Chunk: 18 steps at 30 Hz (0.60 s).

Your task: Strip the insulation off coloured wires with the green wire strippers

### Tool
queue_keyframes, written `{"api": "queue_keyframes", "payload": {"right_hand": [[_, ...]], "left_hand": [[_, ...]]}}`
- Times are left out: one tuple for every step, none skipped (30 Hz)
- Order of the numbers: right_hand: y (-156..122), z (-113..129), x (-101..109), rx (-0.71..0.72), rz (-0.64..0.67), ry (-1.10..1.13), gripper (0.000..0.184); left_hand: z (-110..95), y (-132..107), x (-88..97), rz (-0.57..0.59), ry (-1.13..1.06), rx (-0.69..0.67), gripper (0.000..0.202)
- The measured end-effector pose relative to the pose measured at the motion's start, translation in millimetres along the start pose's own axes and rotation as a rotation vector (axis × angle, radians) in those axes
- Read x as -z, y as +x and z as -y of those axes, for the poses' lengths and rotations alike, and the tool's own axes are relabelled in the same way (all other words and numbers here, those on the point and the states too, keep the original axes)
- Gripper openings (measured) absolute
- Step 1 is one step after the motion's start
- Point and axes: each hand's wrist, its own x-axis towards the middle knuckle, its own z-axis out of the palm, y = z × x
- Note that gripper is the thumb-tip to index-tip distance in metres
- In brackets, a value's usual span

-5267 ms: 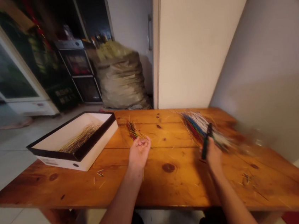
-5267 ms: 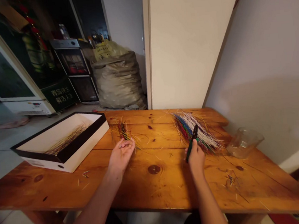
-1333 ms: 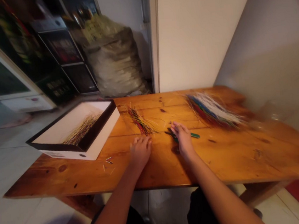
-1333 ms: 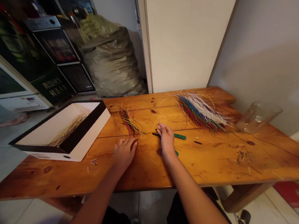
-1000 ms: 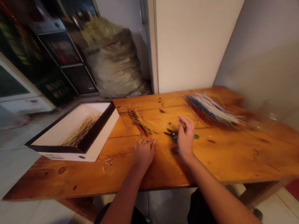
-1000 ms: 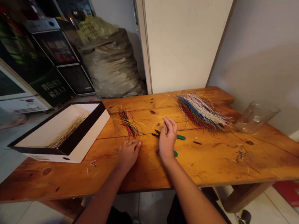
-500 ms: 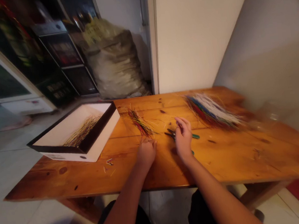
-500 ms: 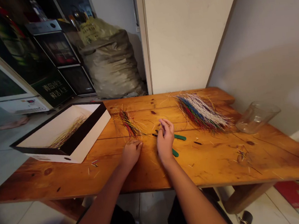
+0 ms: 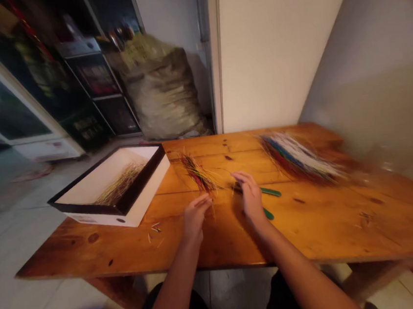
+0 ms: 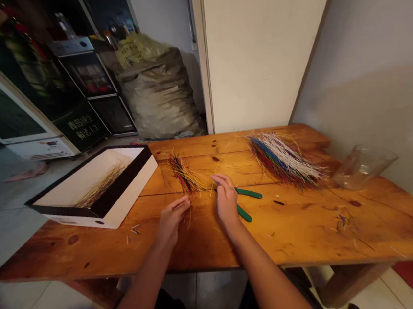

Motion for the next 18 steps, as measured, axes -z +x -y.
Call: {"api": "queue_keyframes", "payload": {"right_hand": [[0, -1, -1, -0.002, 0.023, -0.030, 0.035], [-1, -3, -2, -0.007, 0.050, -0.074, 0.034], [-1, -5, -3, -0.014, 0.082, -0.122, 0.033], [-1, -7, -4, -0.023, 0.120, -0.165, 0.032], [-1, -9, -5, -0.034, 0.160, -0.198, 0.031], [-1, -11, -6, -0.043, 0.198, -0.225, 0.030], [-2, -12, -8, -0.047, 0.235, -0.242, 0.028], [-3, -13, -9, -0.046, 0.267, -0.253, 0.026], [-4, -13, -10, -0.043, 0.297, -0.260, 0.024], [-6, -12, -11, -0.039, 0.329, -0.267, 0.023], [-7, -11, -10, -0.035, 0.359, -0.271, 0.023], [-9, -9, -9, -0.036, 0.389, -0.278, 0.025], [-10, -6, -7, -0.049, 0.414, -0.292, 0.028], [-12, -4, -5, -0.074, 0.431, -0.317, 0.031], [-12, -1, -1, -0.113, 0.437, -0.345, 0.033], [-13, 2, 2, -0.165, 0.435, -0.360, 0.033], [-13, 5, 6, -0.228, 0.422, -0.344, 0.033], [-13, 7, 9, -0.300, 0.402, -0.287, 0.036]], "left_hand": [[-1, -1, -1.0, -0.023, -0.055, 0.049, 0.021], [-2, -2, -1.8, -0.043, -0.111, 0.095, 0.019], [-4, -4, -2.3, -0.059, -0.167, 0.131, 0.018], [-5, -5, -2.6, -0.074, -0.227, 0.150, 0.017], [-7, -6, -2.6, -0.084, -0.291, 0.150, 0.018], [-9, -8, -2.6, -0.092, -0.355, 0.136, 0.019], [-12, -10, -2.6, -0.094, -0.418, 0.114, 0.020], [-13, -13, -2.9, -0.090, -0.481, 0.095, 0.022], [-15, -16, -3.5, -0.079, -0.543, 0.081, 0.024], [-16, -19, -4.4, -0.060, -0.603, 0.074, 0.026], [-17, -21, -5.7, -0.037, -0.657, 0.071, 0.028], [-17, -23, -7.2, -0.020, -0.705, 0.069, 0.029], [-17, -25, -8.9, -0.007, -0.744, 0.068, 0.028], [-16, -26, -10.8, -0.005, -0.777, 0.068, 0.026], [-14, -27, -12.6, -0.012, -0.805, 0.067, 0.024], [-13, -28, -14.5, -0.025, -0.829, 0.063, 0.021], [-10, -29, -16.3, -0.040, -0.850, 0.058, 0.020], [-8, -29, -18.0, -0.054, -0.865, 0.053, 0.019]]}}
